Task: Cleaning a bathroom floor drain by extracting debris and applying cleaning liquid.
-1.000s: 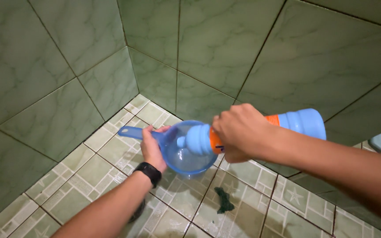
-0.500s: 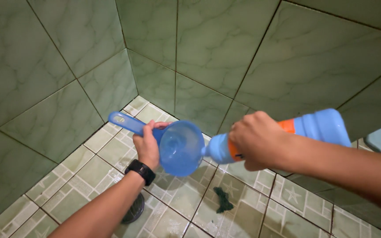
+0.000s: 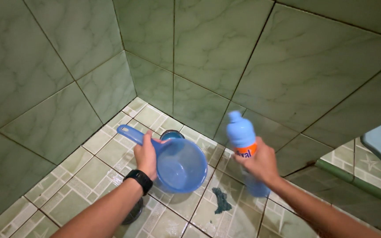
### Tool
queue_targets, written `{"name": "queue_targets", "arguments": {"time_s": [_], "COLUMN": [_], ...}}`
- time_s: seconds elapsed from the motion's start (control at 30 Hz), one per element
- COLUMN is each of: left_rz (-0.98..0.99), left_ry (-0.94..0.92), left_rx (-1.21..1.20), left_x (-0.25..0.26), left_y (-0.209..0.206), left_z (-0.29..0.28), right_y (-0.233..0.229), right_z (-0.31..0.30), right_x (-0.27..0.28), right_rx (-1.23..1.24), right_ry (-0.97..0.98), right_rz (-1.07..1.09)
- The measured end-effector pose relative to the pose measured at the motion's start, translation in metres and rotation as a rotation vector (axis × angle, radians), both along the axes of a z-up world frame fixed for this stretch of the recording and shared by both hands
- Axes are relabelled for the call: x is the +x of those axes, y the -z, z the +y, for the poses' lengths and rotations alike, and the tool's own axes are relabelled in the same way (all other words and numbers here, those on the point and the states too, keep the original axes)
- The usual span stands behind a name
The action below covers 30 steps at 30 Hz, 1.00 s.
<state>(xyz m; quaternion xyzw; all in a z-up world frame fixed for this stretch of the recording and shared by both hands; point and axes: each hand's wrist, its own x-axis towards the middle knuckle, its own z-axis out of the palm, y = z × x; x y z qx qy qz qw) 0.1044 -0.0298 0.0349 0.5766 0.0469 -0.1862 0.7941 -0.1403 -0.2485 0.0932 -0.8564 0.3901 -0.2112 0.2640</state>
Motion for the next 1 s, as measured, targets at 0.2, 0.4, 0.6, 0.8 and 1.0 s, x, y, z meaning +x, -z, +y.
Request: {"name": "queue_targets", "arguments": {"time_s": [0.2,0.4,0.6,0.8,1.0], "left_rz": [0.007,0.015,0.076,0.02,-0.183], "left_ry": [0.039,0.018,0.046,0.06,0.144], "left_rx": [0.107,0.16,-0.005,0.006,0.102], "left_x": [-0.007,-0.006,-0.015,-0.018,-0.02], "left_y": [-0.001,0.008,-0.012,0.0,0.004], "left_z": [-0.001,0.001,0.004,0.003,-0.003], "right_y": [0.05,0.074,0.123,0.137,0.179], "right_z": [-0.011,-0.004,0.016,0.077,0.06], "right_x": [-0.018,-0.027,-0.057,-0.063,-0.04], "right_rx": [0.098,0.251,-0.021,0.188,0.051], "right_ry": [0.045,0.108,0.277,-0.19,-0.55], "right_rz": [-0.434,-0.436,-0.238,-0.094,0.144]}}
